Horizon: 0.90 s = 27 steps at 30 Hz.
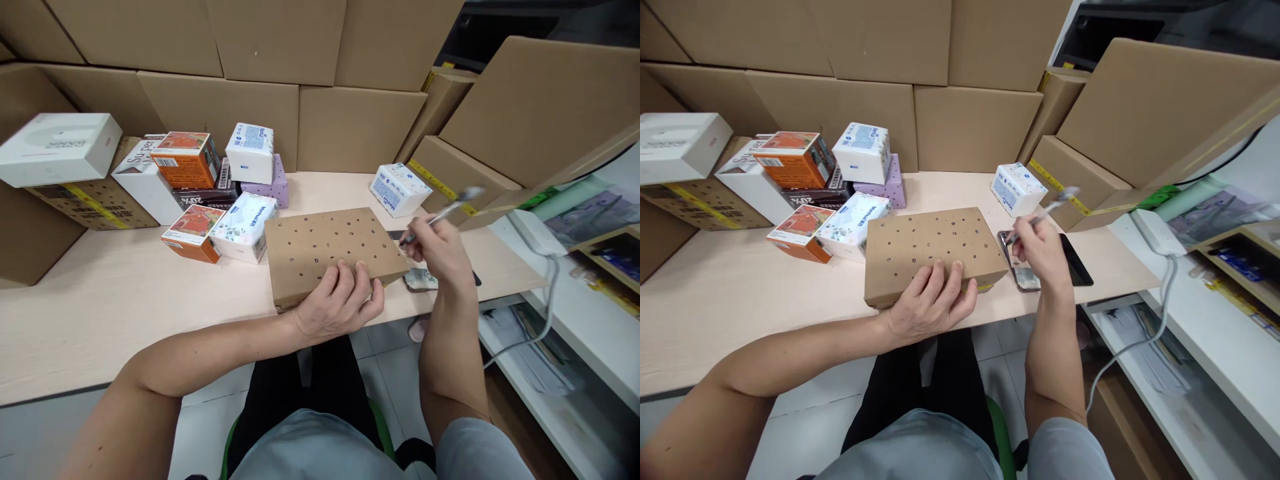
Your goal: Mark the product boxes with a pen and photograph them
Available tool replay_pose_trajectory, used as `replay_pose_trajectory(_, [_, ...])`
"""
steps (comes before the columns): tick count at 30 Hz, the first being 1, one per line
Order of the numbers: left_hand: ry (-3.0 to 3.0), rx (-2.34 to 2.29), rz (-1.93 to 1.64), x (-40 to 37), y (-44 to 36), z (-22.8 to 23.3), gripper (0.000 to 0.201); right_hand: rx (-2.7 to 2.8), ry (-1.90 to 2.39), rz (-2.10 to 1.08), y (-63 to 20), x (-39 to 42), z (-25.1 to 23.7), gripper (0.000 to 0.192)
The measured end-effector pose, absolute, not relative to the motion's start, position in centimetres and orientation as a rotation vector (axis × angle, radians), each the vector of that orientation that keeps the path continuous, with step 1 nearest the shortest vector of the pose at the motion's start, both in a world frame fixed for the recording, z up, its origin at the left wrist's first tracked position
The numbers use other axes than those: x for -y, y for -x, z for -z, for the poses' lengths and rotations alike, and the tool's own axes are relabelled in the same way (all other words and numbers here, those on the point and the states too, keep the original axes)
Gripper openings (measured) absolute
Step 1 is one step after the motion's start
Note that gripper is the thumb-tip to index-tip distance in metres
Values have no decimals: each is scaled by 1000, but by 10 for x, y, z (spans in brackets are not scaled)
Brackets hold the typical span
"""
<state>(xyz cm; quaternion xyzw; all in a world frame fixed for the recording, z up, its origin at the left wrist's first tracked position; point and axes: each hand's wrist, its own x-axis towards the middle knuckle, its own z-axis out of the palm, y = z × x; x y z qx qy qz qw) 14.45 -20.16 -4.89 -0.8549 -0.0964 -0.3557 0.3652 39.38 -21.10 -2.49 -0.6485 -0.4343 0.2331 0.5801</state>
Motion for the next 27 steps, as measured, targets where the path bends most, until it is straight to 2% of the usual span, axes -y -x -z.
replay_pose_trajectory(2, [2215,263,943,202,-145,50,30,1192,1802,-565,-402,217,34,31])
replay_pose_trajectory(5, [2255,278,971,202,-146,54,30,1397,2123,-400,-400,219,45,26])
replay_pose_trajectory(9, [2229,278,978,202,-147,57,30,1560,2270,-274,-386,220,55,7])
replay_pose_trajectory(10, [2209,280,970,203,-147,57,29,1586,2278,-261,-383,222,57,8])
replay_pose_trajectory(14, [2156,295,917,203,-146,57,28,1616,2388,-228,-374,227,54,20])
replay_pose_trajectory(19, [2174,298,927,204,-145,59,29,1272,2780,-9,-376,232,48,44])
replay_pose_trajectory(22, [2215,307,954,206,-145,61,30,1221,2874,-116,-384,235,54,55])
replay_pose_trajectory(27, [2188,326,921,208,-145,62,30,1306,2799,-84,-392,234,65,58])
